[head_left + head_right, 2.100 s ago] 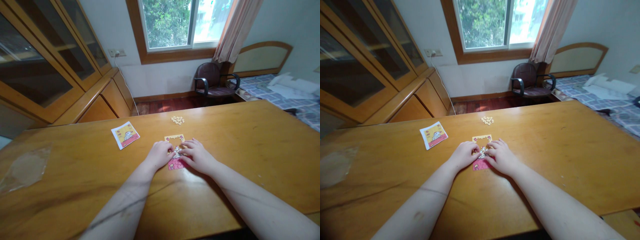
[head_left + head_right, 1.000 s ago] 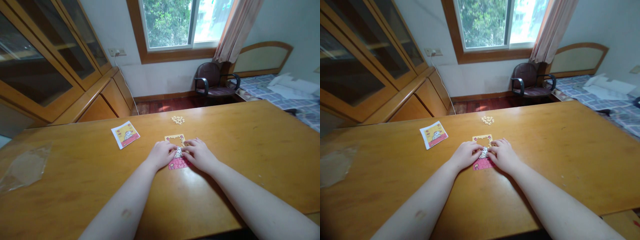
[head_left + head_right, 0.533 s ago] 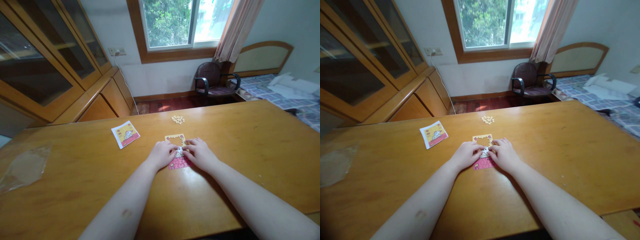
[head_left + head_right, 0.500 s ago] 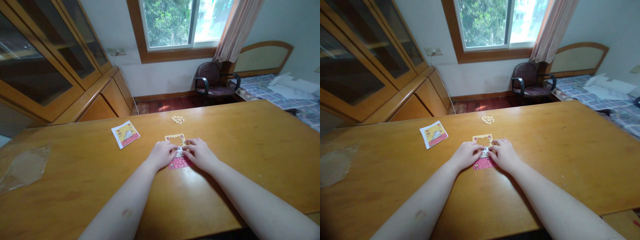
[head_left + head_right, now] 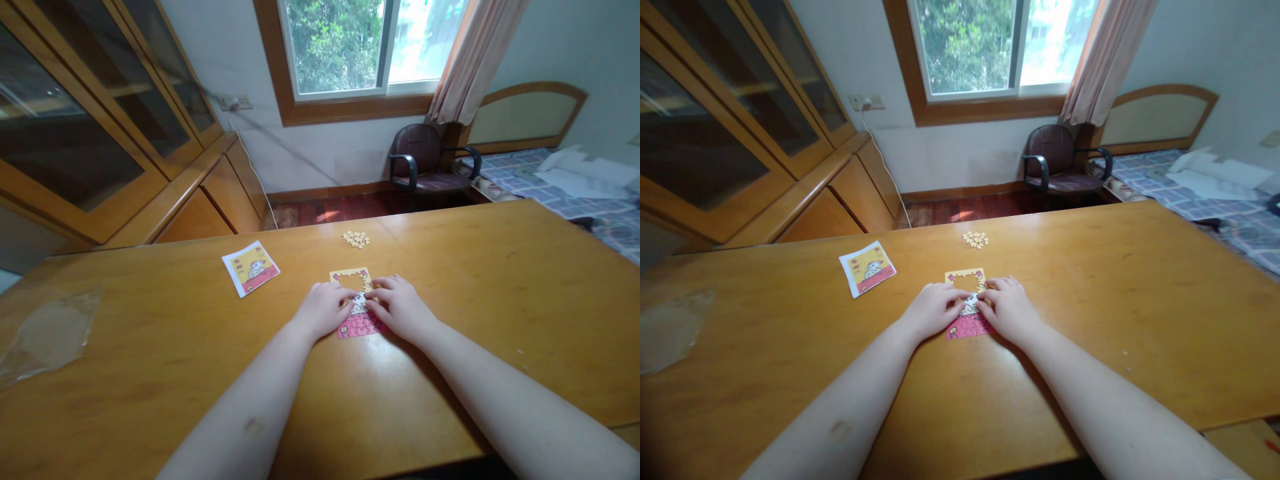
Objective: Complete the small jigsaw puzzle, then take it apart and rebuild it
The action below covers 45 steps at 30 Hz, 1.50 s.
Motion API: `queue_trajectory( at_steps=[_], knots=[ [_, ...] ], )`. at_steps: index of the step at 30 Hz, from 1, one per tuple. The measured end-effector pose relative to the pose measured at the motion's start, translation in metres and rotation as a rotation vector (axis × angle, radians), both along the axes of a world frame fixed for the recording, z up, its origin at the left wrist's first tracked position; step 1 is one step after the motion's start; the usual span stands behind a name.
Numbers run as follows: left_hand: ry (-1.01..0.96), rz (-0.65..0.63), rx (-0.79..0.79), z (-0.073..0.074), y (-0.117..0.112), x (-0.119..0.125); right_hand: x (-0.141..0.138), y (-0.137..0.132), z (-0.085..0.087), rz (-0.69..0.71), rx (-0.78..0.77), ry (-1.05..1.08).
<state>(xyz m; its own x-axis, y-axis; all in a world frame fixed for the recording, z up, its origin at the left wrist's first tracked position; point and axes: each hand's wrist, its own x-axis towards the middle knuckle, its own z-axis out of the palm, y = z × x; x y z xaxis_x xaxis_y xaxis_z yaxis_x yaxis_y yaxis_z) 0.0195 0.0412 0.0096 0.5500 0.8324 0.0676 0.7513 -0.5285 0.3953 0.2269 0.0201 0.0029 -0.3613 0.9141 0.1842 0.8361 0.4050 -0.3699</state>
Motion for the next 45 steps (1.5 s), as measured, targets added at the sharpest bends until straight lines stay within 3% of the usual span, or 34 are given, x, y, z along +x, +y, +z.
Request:
queue_trajectory(
  at_steps=[21,45],
  knots=[
    [-0.014,-0.009,0.007,0.0006,0.0007,0.0007,-0.0001,0.0007,-0.0027,-0.001,0.009,0.009],
    [0.123,-0.023,0.053,0.0033,-0.0041,0.0045,-0.0006,0.0011,-0.0038,-0.017,-0.01,-0.011]
  ],
)
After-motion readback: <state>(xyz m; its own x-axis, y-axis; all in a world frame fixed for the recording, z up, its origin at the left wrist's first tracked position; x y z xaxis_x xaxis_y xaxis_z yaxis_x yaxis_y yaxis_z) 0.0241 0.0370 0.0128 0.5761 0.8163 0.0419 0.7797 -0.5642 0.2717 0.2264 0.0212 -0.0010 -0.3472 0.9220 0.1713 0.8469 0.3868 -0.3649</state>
